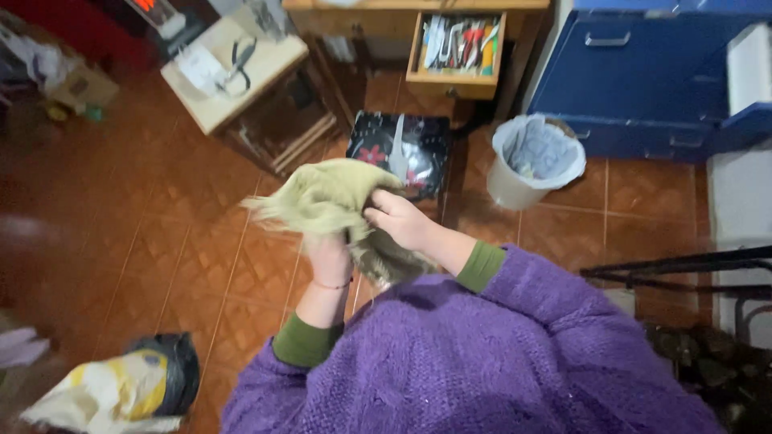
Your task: Mixing dental plaster and pouring it into dental impressions to create stone models.
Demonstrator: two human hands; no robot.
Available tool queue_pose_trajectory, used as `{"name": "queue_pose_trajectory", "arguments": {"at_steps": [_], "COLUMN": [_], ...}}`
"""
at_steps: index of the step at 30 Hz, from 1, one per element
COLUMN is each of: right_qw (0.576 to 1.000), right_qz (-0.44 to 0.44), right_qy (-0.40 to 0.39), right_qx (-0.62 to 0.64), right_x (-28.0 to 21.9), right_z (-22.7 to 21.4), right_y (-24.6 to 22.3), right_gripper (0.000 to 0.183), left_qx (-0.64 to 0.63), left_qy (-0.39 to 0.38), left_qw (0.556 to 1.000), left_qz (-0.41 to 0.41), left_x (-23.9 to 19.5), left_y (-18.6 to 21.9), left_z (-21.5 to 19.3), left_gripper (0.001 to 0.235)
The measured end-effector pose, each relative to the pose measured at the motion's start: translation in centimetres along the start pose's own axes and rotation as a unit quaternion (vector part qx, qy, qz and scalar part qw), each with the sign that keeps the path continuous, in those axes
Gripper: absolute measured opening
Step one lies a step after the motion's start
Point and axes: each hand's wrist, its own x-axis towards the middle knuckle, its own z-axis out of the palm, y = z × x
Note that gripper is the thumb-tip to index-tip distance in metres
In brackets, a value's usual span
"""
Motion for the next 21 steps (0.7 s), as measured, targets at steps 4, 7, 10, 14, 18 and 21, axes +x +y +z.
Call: {"name": "queue_pose_trajectory", "arguments": {"at_steps": [4,7,10,14,18,21], "right_qw": [0.955,0.971,0.986,0.965,0.946,0.822], "right_qz": [0.103,0.094,-0.01,-0.006,0.143,0.33], "right_qy": [-0.035,-0.105,-0.165,-0.142,0.074,0.256], "right_qx": [0.277,0.193,-0.035,-0.221,-0.281,-0.388], "right_x": [-2.2,-1.8,0.3,1.0,-6.4,-16.4], "right_z": [3.7,4.0,2.2,-0.3,-5.0,-5.8], "right_y": [6.8,6.6,1.0,-3.5,3.6,8.4], "right_gripper": [0.042,0.048,0.053,0.056,0.057,0.055], "left_qx": [0.276,0.136,-0.099,-0.06,-0.004,0.142], "left_qy": [0.02,0.037,0.027,0.039,-0.016,-0.132], "left_qw": [0.946,0.983,0.995,0.997,0.999,0.978], "left_qz": [0.169,0.114,0.004,-0.016,0.044,0.075], "left_x": [0.4,1.8,3.1,6.7,11.1,15.0], "left_y": [-4.3,-4.7,-3.6,2.2,0.5,-8.6], "left_z": [-3.2,-5.2,-6.8,-7.8,-11.7,-15.3], "left_gripper": [0.046,0.031,0.027,0.026,0.036,0.048]}}
